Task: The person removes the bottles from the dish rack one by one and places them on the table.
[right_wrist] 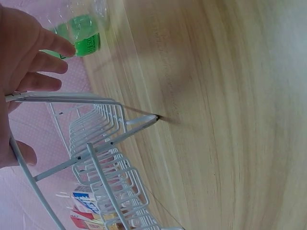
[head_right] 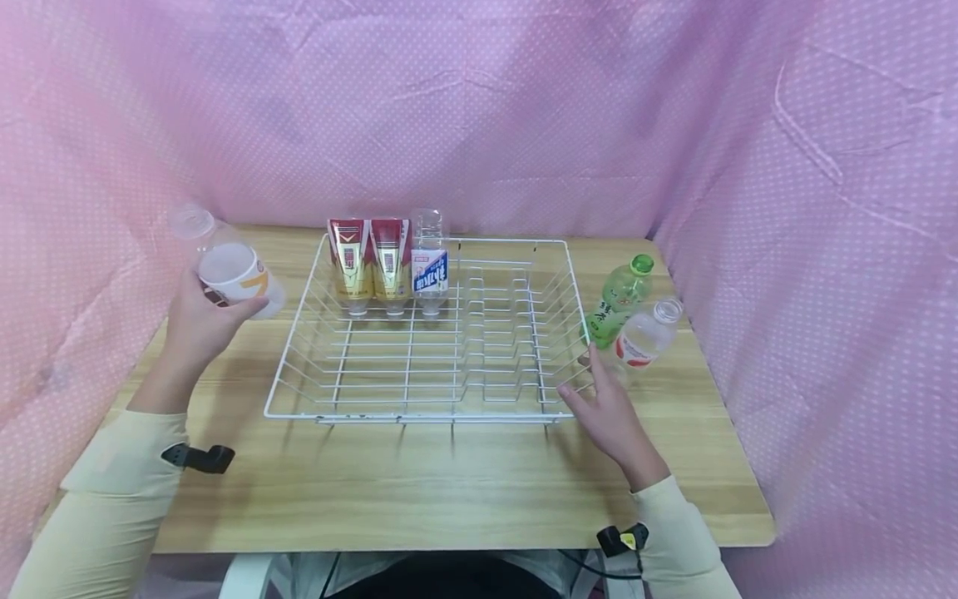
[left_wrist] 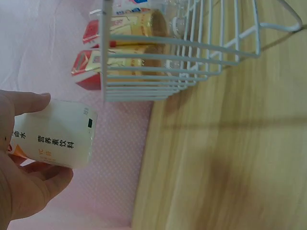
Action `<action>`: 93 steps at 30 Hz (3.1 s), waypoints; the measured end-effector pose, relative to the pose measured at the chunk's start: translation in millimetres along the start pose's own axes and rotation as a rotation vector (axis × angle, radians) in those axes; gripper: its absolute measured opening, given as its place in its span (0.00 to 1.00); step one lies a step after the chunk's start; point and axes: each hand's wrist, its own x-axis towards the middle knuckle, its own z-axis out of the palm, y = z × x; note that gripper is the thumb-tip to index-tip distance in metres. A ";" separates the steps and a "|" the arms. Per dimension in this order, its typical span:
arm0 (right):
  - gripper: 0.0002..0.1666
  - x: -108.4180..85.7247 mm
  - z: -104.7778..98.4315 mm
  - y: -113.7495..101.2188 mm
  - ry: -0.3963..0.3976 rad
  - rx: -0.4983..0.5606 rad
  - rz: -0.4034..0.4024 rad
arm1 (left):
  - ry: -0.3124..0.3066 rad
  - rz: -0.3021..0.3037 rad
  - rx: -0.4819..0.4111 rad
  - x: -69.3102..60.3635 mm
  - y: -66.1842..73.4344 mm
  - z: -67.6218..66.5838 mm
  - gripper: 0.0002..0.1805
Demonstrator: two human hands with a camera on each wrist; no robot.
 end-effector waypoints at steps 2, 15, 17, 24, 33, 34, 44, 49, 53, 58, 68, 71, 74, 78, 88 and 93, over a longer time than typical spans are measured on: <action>0.50 0.2 1.2 1.3 0.007 0.012 -0.010 | 0.000 -0.001 -0.001 1.7 -7.9 0.9 0.48; 0.49 -0.1 3.3 2.8 0.008 0.002 0.015 | 0.006 -0.002 0.021 15.3 -44.6 18.3 0.47; 0.48 -0.7 3.9 3.0 0.011 0.008 0.012 | -0.001 -0.026 0.007 14.9 -49.6 20.4 0.48; 0.47 -0.8 7.4 6.0 0.033 0.016 0.004 | -0.015 -0.097 -0.038 12.0 -68.2 33.6 0.49; 0.47 8.7 6.0 4.1 0.043 0.043 0.015 | -0.006 -0.082 -0.094 22.0 -83.1 43.5 0.49; 0.47 7.3 6.7 4.1 0.047 0.042 0.018 | -0.004 -0.082 -0.100 21.4 -86.6 45.3 0.48; 0.46 -14.2 10.5 5.0 0.062 0.033 0.023 | -0.024 -0.086 -0.162 3.7 -114.4 65.2 0.44; 0.46 -14.1 8.6 4.5 0.078 0.011 -0.003 | -0.045 -0.075 -0.117 1.9 -122.5 70.6 0.40; 0.45 -7.7 8.6 4.2 0.083 0.010 -0.023 | -0.024 -0.049 -0.062 6.7 -126.7 70.7 0.41; 0.45 -6.6 12.3 3.2 0.085 0.027 -0.016 | -0.016 -0.050 -0.053 9.5 -128.6 68.8 0.41; 0.45 -5.4 10.5 5.3 0.102 0.011 -0.027 | 0.002 -0.051 -0.065 9.2 -131.2 70.9 0.42; 0.45 -5.2 9.1 6.7 0.091 0.013 -0.036 | 0.006 -0.055 -0.056 6.4 -134.0 72.7 0.42; 0.45 -5.7 6.5 7.1 0.075 -0.013 -0.042 | 0.003 -0.056 -0.041 4.6 -135.6 74.5 0.42; 0.45 -3.8 4.4 5.2 0.063 -0.048 -0.056 | 0.021 -0.039 -0.038 5.6 -132.5 73.8 0.41; 0.46 5.4 1.0 -7.9 -0.036 -0.119 0.002 | 0.015 -0.046 -0.024 8.5 -131.5 67.1 0.41; 0.49 23.4 -18.0 -28.1 -0.103 -0.320 0.024 | 0.038 -0.019 -0.044 31.4 -122.8 73.7 0.44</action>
